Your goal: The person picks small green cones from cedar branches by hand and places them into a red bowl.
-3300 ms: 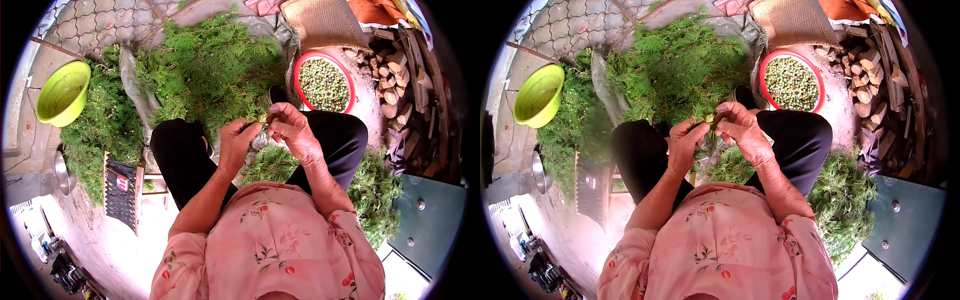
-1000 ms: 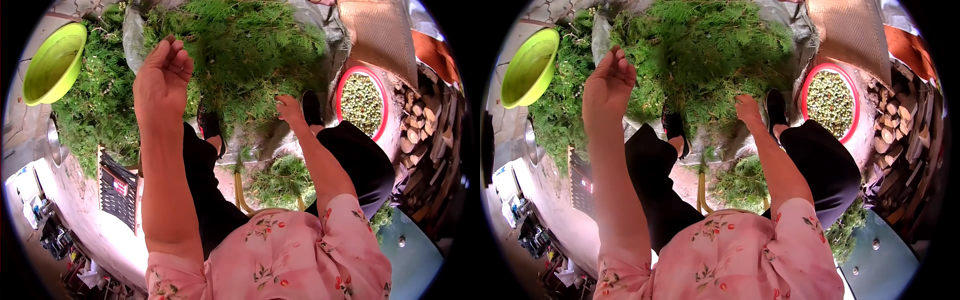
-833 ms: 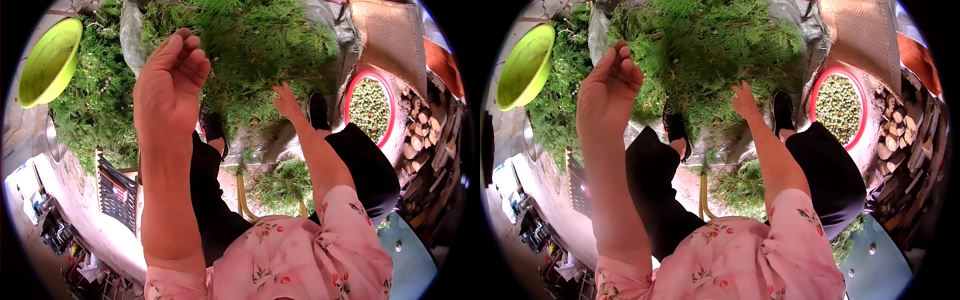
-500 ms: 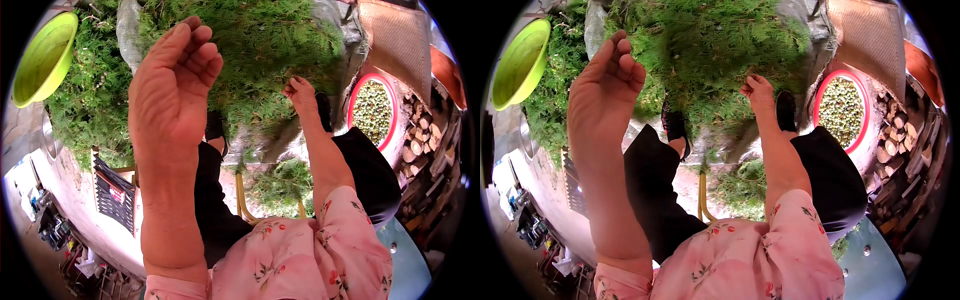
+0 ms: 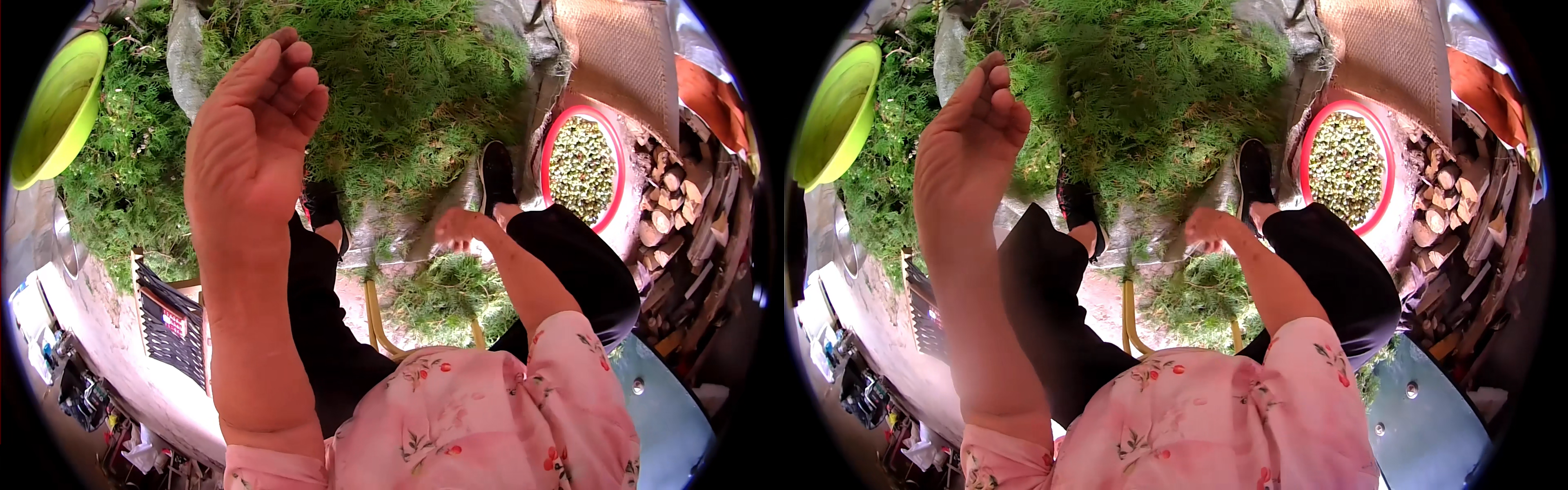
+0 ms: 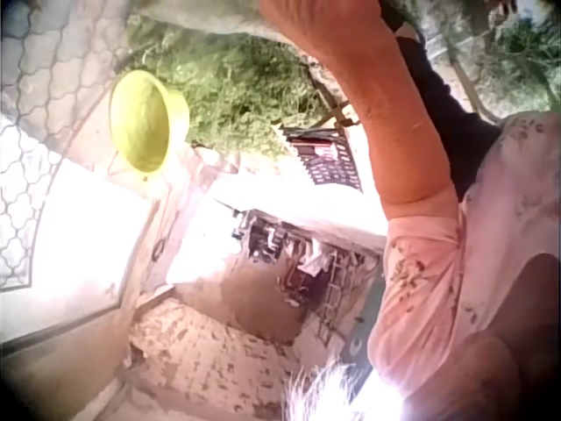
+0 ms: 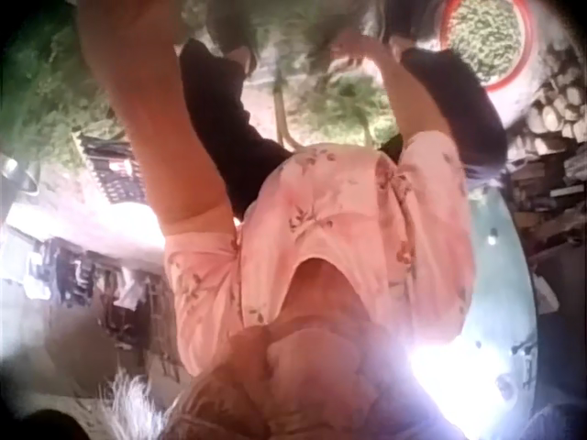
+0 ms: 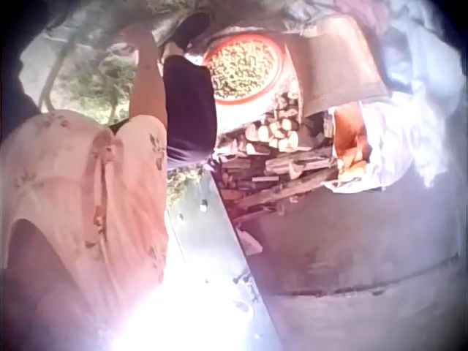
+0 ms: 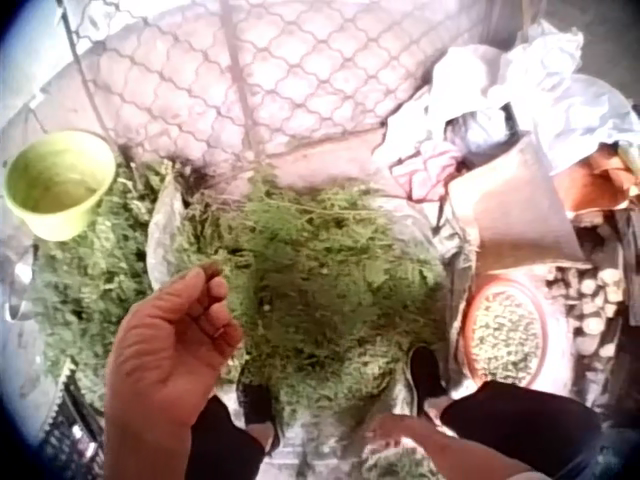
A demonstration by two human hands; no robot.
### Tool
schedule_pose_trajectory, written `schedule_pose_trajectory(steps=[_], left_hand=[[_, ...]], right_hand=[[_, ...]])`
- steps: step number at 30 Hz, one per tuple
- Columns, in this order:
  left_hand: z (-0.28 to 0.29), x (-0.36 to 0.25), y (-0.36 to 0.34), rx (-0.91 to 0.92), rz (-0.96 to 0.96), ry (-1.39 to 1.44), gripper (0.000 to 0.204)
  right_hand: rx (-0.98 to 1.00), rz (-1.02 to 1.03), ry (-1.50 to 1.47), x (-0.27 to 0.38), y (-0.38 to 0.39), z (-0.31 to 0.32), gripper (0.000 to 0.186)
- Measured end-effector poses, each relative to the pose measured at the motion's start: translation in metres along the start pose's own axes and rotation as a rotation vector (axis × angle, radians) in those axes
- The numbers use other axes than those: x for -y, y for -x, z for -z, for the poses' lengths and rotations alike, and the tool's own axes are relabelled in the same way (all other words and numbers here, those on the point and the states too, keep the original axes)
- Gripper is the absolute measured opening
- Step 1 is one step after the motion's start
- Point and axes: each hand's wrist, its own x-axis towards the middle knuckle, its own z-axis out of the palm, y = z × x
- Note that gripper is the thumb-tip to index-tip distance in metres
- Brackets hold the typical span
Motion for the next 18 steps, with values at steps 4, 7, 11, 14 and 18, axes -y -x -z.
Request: schedule_pose_trajectory(steps=[4,7,11,14,18], left_hand=[[0.000,0.005,-0.001,0.001,0.024,0.012,0.017],[0.000,0.004,-0.001,0.006,0.036,-0.029,0.018],[-0.005,0.005,0.000,0.055,0.080,0.007,0.022],[0.002,0.007,-0.005,0.063,0.105,0.024,0.022],[0.003,0.008,-0.007,0.120,0.152,0.089,0.024]], right_hand=[[-0.687,0.221,-0.569,-0.032,-0.053,0.027,0.008],[-0.898,0.271,-0.590,-0.019,-0.071,0.049,0.017],[-1.252,0.381,0.023,-0.032,-0.120,0.063,0.046],[-1.008,0.226,0.210,-0.009,-0.109,0.022,0.043],[-1.051,0.178,0.238,-0.035,-0.109,-0.017,0.033]])
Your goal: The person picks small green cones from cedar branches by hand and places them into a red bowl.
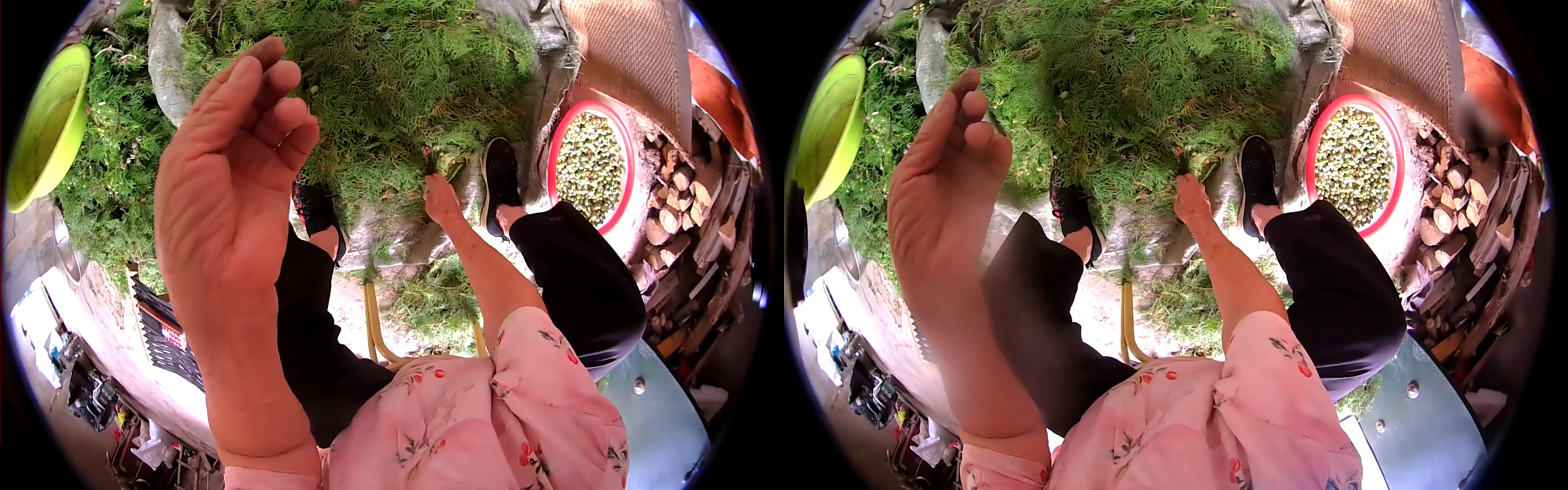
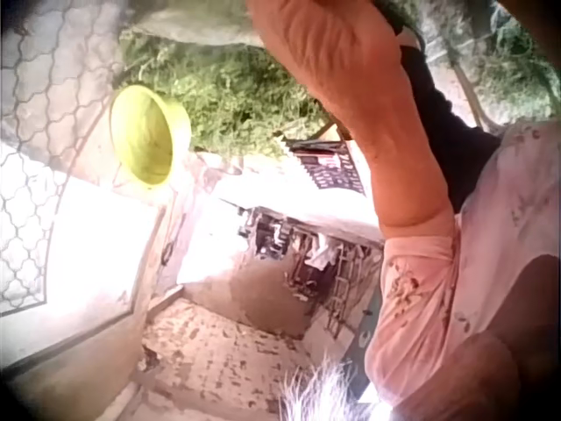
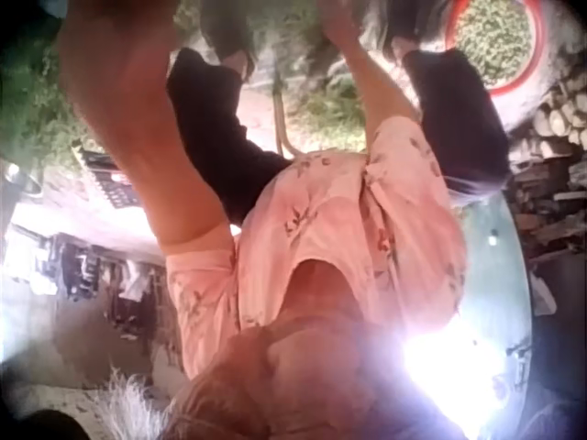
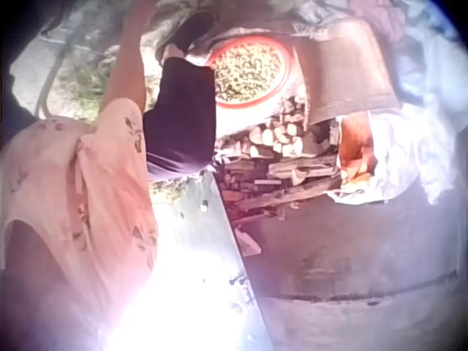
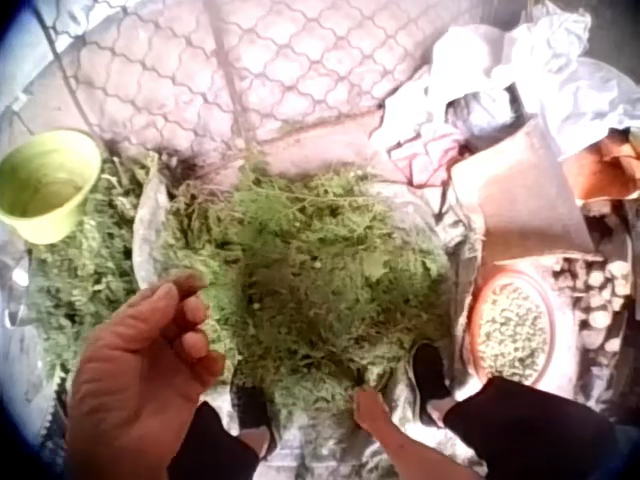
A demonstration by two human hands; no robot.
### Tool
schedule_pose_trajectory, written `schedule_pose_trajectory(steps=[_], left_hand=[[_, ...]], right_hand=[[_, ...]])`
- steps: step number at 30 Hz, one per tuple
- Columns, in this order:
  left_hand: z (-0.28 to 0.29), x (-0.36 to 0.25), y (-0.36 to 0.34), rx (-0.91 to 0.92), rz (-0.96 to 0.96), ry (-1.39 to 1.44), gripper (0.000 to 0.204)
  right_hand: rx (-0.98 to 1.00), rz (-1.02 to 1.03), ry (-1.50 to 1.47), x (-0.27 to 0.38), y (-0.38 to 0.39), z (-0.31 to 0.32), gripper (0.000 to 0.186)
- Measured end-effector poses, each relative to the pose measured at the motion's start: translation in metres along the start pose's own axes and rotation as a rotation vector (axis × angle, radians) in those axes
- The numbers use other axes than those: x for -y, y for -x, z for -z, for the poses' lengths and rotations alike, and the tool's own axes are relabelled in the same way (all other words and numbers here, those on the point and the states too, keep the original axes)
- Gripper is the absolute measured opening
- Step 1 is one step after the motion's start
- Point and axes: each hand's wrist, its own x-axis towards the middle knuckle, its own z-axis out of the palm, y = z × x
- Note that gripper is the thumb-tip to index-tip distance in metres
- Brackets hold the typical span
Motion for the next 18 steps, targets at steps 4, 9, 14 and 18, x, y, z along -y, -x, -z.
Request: schedule_pose_trajectory(steps=[4,9,14,18], left_hand=[[-0.001,-0.001,0.005,-0.037,-0.010,0.026,0.027],[-0.005,0.003,0.003,-0.014,-0.015,0.016,0.027],[-0.008,0.006,0.000,0.004,0.001,0.005,0.028],[-0.012,0.012,-0.002,-0.014,0.029,-0.005,0.029]], right_hand=[[-0.344,0.040,-0.265,-0.018,-0.002,-0.009,0.015],[-0.536,-0.036,-0.215,-0.020,-0.030,0.029,0.020],[-0.066,-0.004,0.222,-0.001,0.009,-0.006,0.031],[0.299,0.076,0.244,-0.006,0.052,-0.026,0.025]])
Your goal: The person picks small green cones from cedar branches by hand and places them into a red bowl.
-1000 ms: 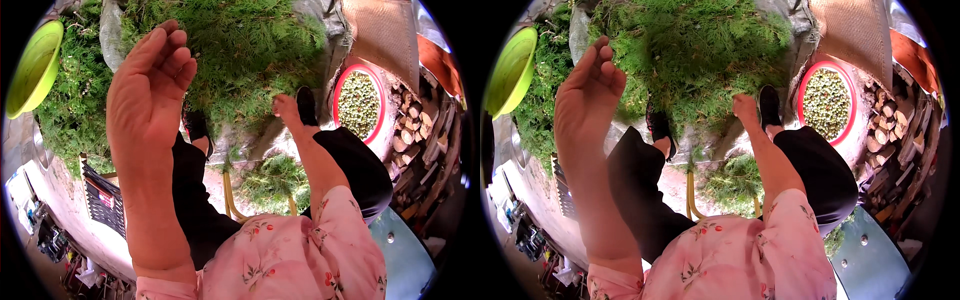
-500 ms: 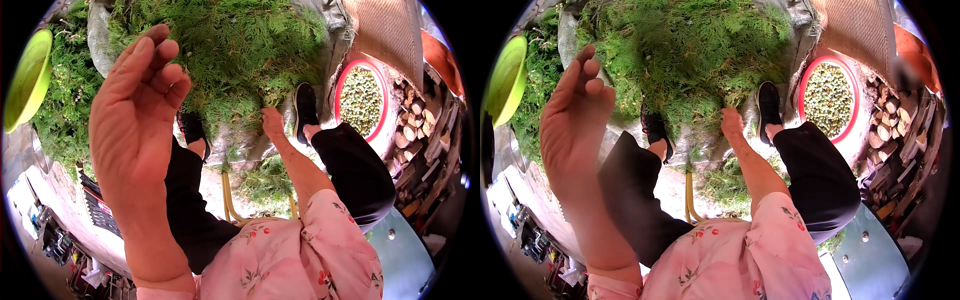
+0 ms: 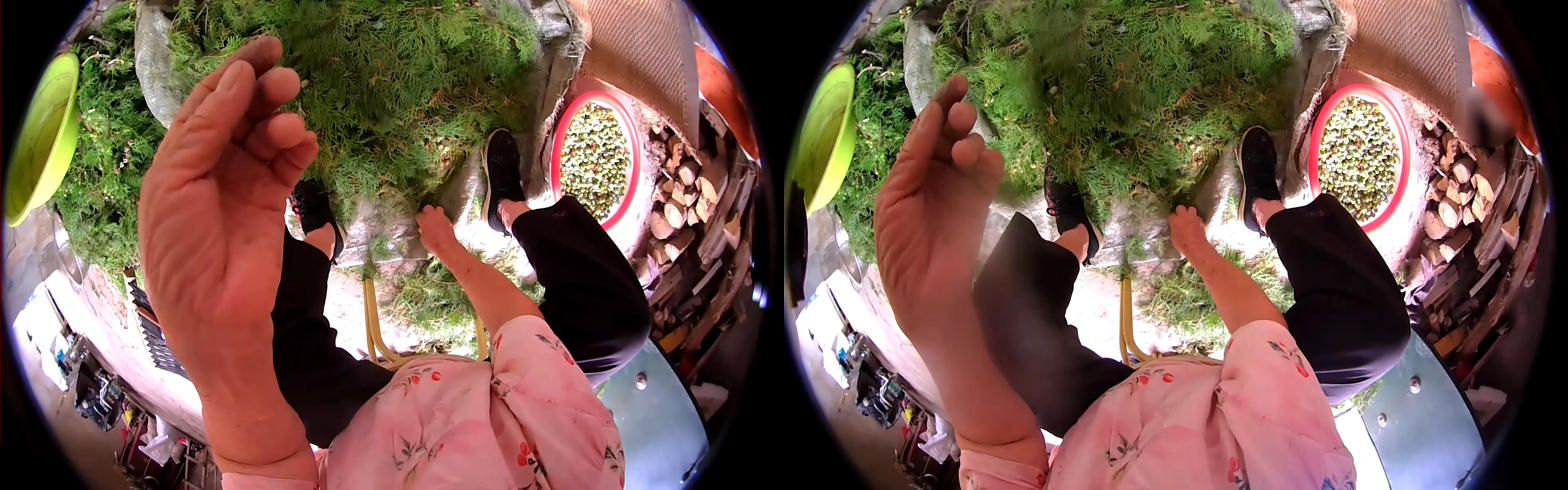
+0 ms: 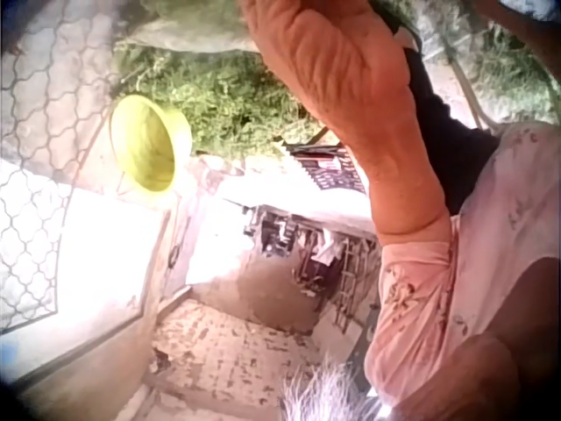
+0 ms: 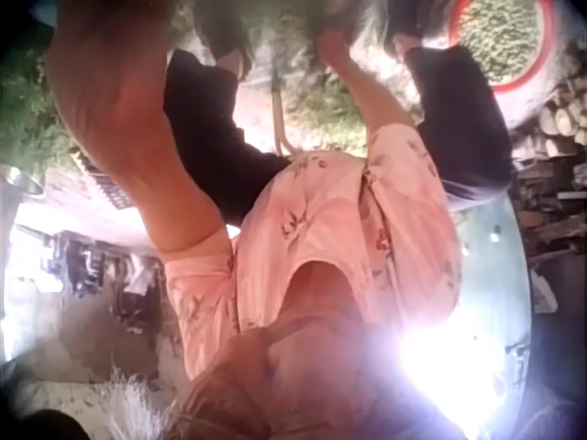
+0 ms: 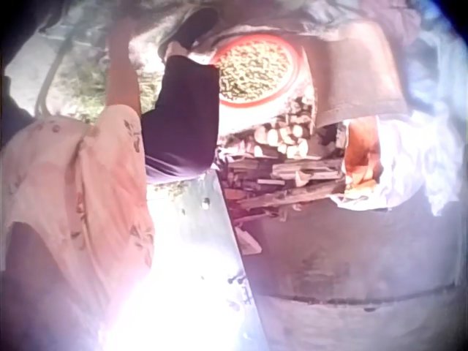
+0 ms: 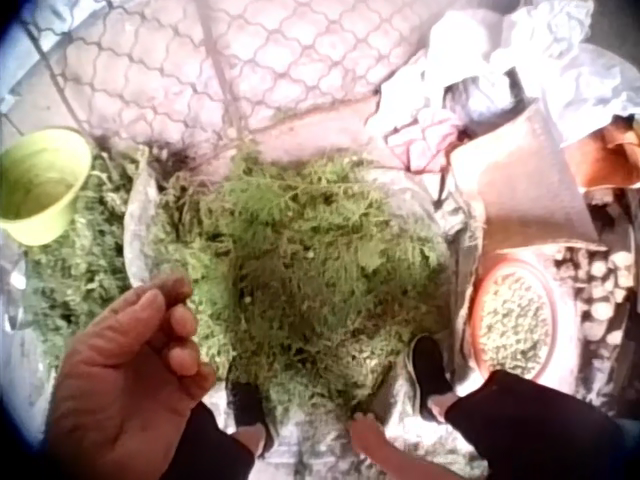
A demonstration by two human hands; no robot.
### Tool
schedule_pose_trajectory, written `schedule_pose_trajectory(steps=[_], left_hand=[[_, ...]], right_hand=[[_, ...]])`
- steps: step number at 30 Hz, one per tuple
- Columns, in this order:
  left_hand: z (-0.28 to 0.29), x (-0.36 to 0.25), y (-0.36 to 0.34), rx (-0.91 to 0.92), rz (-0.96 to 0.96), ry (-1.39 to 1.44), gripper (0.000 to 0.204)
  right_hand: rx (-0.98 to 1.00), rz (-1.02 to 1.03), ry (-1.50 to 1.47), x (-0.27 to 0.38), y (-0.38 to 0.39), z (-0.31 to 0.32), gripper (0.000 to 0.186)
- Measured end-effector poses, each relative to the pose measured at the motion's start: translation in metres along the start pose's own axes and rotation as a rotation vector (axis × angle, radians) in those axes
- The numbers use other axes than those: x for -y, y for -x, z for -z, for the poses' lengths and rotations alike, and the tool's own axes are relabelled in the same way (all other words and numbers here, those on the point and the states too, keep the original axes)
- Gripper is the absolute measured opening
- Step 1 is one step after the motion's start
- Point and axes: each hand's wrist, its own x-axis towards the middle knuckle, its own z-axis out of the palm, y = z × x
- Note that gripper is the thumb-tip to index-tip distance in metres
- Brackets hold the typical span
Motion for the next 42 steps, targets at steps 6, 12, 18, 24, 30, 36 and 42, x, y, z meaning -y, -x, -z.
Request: schedule_pose_trajectory(steps=[6,12,18,24,30,36,42], left_hand=[[-0.001,-0.001,0.006,-0.014,-0.012,-0.088,0.029],[-0.006,-0.001,0.008,-0.046,-0.018,-0.129,0.030],[-0.012,0.017,0.008,-0.004,-0.017,-0.006,0.031],[-0.023,0.024,0.012,-0.104,-0.071,-0.015,0.031],[-0.027,0.028,0.014,-0.034,-0.071,-0.019,0.030],[-0.018,0.035,0.005,0.079,-0.175,-0.061,0.029],[-0.018,0.031,0.009,0.179,-0.189,-0.176,0.029]], right_hand=[[-0.141,0.142,0.098,-0.016,-0.018,0.020,0.011],[-0.787,-0.409,-0.710,-0.039,-0.069,0.069,0.011],[-0.531,-0.372,-0.420,-0.042,-0.085,0.054,0.016],[-0.637,-0.380,-0.396,-0.050,-0.075,0.033,0.019],[-0.674,-0.327,-0.634,-0.042,-0.097,0.067,0.017],[-0.493,-0.364,-0.355,-0.039,-0.108,0.065,0.021],[-0.443,-0.472,-0.943,-0.042,-0.064,0.056,0.024]])
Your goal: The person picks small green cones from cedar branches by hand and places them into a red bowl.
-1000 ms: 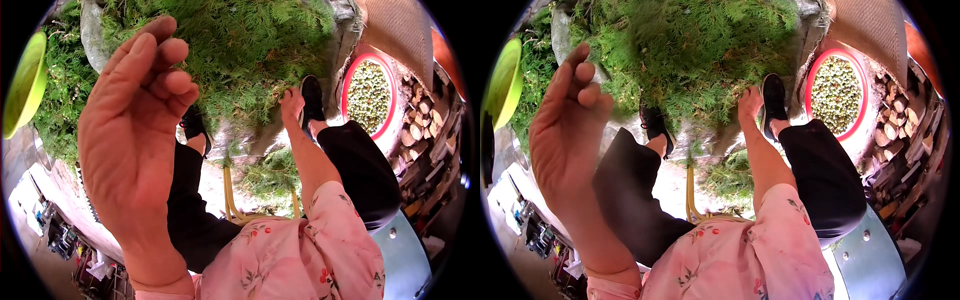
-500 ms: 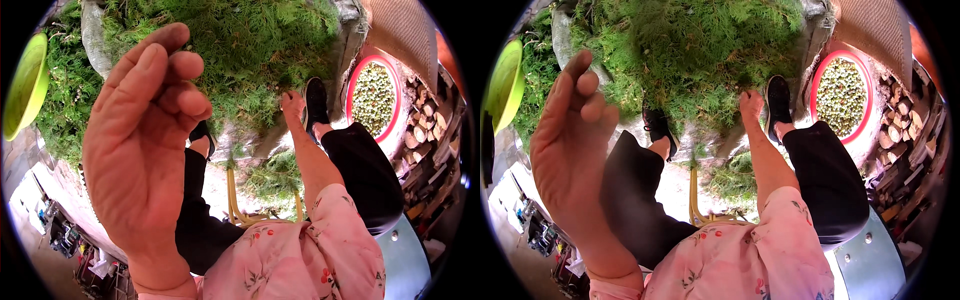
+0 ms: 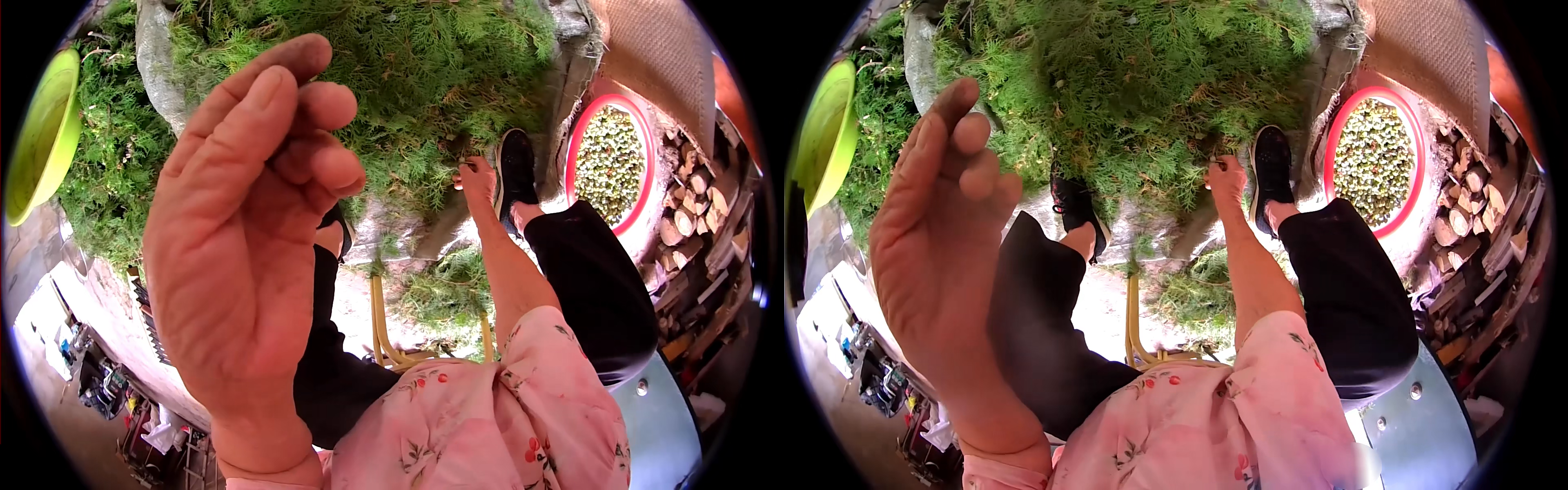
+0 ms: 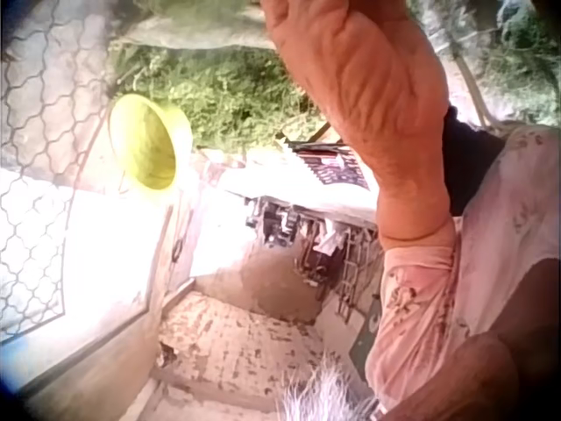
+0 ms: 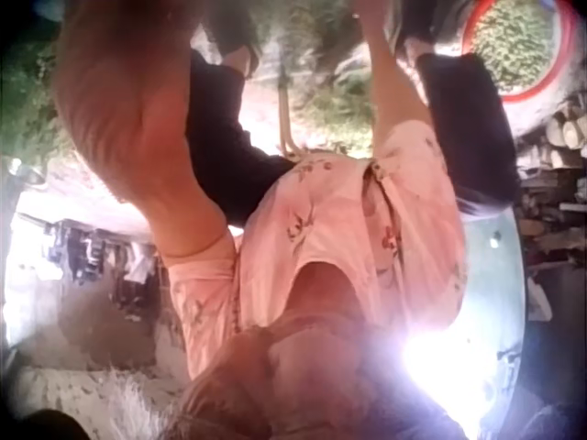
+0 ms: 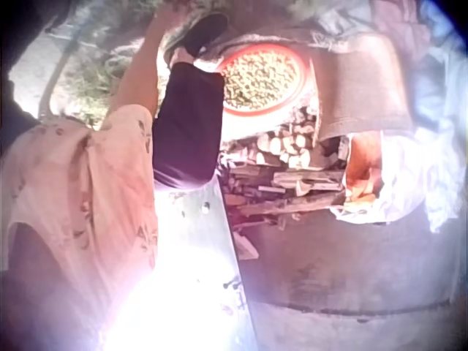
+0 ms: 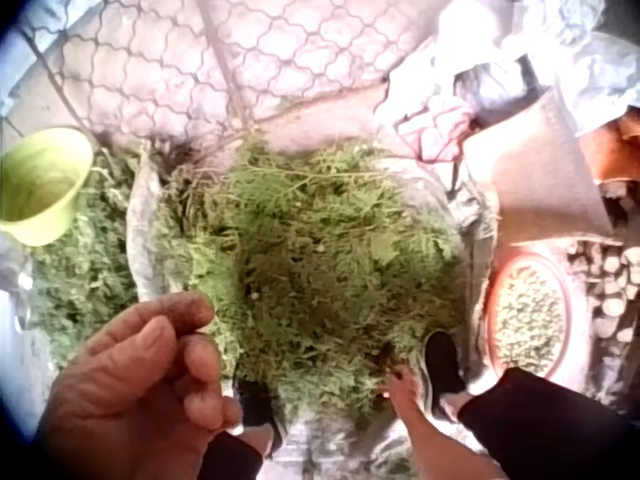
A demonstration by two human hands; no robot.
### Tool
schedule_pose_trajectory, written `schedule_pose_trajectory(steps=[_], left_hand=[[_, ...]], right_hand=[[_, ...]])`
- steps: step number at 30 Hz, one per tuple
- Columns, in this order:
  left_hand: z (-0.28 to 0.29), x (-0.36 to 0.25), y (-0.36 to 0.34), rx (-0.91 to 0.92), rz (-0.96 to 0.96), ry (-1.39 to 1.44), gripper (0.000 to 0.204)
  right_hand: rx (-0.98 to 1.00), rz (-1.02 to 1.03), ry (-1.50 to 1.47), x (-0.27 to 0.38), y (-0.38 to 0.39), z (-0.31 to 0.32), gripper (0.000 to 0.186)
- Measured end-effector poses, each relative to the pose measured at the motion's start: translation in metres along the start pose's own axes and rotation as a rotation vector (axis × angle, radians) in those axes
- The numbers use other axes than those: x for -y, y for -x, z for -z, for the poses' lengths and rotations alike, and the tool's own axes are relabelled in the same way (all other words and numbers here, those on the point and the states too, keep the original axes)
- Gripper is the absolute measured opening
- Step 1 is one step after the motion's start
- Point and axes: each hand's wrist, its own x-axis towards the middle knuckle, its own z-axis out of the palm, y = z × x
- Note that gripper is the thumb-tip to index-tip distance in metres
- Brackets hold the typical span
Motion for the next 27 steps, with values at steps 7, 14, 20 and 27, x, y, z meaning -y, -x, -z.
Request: schedule_pose_trajectory(steps=[7,14,20,27], left_hand=[[-0.003,0.000,0.003,-0.229,0.015,0.081,0.029],[0.008,-0.017,-0.007,-0.192,0.224,-0.018,0.027],[0.010,-0.018,-0.006,-0.191,0.234,-0.020,0.026],[0.003,-0.017,0.002,-0.192,0.193,0.050,0.026]], right_hand=[[0.099,-0.134,-0.743,0.017,0.007,0.023,0.015],[0.079,0.012,-1.052,0.047,0.014,0.053,0.016],[-0.820,0.238,-0.841,0.069,-0.020,0.142,0.024],[-0.777,0.192,0.017,0.066,-0.012,0.122,0.034]])
